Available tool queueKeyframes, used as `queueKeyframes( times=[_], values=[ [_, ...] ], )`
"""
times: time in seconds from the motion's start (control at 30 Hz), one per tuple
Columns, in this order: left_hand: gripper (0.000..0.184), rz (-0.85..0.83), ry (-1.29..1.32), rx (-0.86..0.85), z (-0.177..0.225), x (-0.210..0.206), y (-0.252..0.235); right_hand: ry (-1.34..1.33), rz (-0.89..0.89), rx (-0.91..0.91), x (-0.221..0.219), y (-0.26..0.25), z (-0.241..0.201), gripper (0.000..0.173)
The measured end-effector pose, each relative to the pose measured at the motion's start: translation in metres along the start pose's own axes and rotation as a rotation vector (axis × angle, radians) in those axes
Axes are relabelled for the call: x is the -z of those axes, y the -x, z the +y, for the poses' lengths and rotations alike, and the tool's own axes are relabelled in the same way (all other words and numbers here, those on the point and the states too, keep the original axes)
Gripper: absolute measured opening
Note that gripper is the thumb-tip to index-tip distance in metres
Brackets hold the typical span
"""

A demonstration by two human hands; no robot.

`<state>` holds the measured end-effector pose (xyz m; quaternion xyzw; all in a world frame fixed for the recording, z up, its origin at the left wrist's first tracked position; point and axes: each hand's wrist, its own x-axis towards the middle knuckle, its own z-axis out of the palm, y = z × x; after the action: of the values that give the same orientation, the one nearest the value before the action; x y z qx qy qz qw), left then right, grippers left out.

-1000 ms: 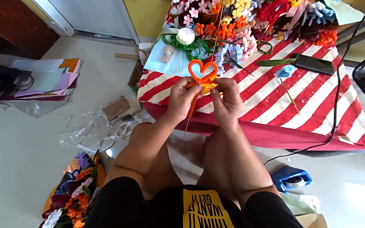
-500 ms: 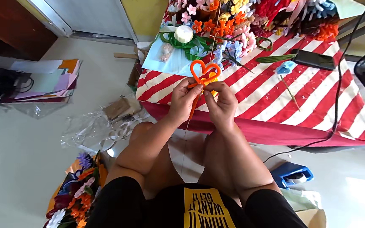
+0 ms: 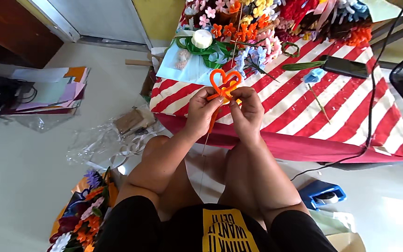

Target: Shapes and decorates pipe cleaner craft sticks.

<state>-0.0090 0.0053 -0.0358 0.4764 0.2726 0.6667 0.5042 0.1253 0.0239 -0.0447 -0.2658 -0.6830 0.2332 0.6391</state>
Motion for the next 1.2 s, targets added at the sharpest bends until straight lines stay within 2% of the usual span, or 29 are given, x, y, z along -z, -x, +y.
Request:
queueKeyframes(
  times=[0.1,0.3,0.43,0.8,1.07,1.2],
  values=[
    [0.015,0.007,-0.01,-0.002,0.0,0.001,0.0,-0.034,0.052,-0.058,0.001,0.001,0.0,0.025],
    [0.016,0.034,0.012,-0.011,0.003,0.0,-0.001,-0.177,0.112,-0.224,0.002,0.001,-0.004,0.019],
    [0.015,0.045,-0.001,0.013,0.003,0.0,-0.002,-0.122,0.036,-0.149,-0.002,0.002,-0.004,0.013],
    [0.015,0.021,0.06,0.059,0.003,-0.001,-0.001,0.041,0.018,0.025,-0.007,0.004,-0.001,0.004],
    [0.015,0.025,0.055,0.047,0.003,-0.001,0.0,0.023,-0.003,0.004,-0.01,0.007,-0.001,0.005],
    [0.014,0.026,0.058,0.038,0.004,0.001,-0.001,-0.042,0.04,-0.047,-0.008,0.006,-0.001,0.008]
  ],
)
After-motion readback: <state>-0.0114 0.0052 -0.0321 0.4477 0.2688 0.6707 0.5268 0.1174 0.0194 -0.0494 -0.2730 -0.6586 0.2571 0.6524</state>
